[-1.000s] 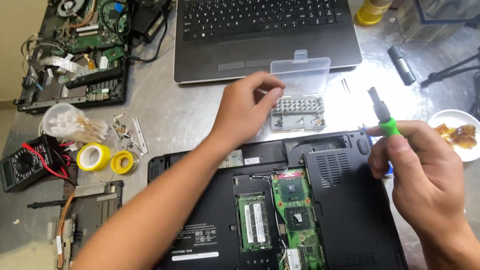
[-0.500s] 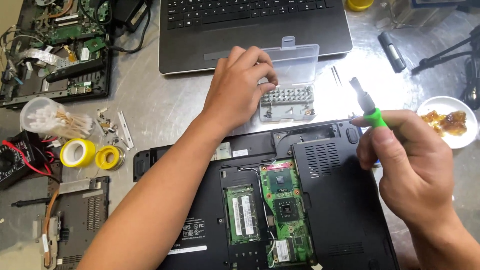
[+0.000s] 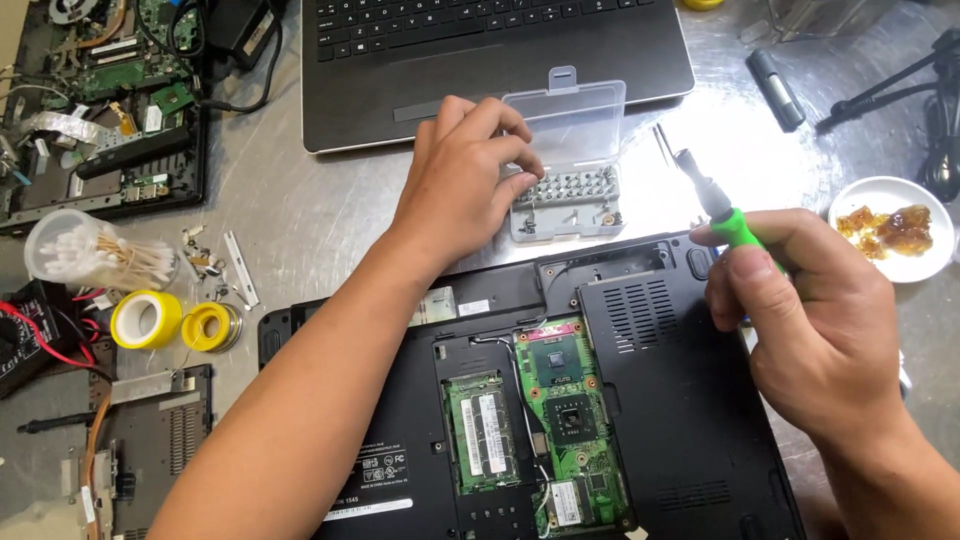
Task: Removing the heatsink and CPU from a laptop motherboard using a screwdriver on a repair bench.
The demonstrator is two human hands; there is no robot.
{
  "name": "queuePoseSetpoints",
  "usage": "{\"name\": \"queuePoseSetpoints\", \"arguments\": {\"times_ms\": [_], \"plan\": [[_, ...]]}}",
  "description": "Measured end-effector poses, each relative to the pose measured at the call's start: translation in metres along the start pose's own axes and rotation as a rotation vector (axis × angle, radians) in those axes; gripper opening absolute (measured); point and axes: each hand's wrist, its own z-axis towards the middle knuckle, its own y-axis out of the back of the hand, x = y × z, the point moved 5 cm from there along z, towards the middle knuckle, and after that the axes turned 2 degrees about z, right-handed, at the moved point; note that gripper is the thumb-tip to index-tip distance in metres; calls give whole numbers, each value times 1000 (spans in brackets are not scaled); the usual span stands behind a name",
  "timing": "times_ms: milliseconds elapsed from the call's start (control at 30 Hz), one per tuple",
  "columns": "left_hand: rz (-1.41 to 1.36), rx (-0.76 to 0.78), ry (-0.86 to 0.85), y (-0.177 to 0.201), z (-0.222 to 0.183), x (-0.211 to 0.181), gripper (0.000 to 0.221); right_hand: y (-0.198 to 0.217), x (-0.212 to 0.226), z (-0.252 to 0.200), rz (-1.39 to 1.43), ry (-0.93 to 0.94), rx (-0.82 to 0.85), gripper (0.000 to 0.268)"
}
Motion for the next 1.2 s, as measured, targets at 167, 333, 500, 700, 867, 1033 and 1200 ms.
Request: {"name": "queuePoseSetpoints", "arguments": {"times_ms": [167,333,500,700,867,1033,1200], "plan": [[52,-79,-56,-1,0,-5,11,-1,0,1,-22,8,9,23],[40,-58,-52,-3,1,-7,9,-2,-2,1,-59,0,14,22],[77,-58,-59,-3,0,-6,9,-2,-5,0,-55,-15,11,21],[84,-59,-46,-4,0,-5,3,-1,-7,-1,-49,-25,8,22],[50,-42,-14,1,1,-2,7,0,-4,0,-66,-32,1,21],[175,-35,-46,-4,3,0,10,1,-7,-1,-75,-21,8,22],[223,-6,-56,-4,3,-5,4,-1,-3,-1,-86,-40,2,21]]}}
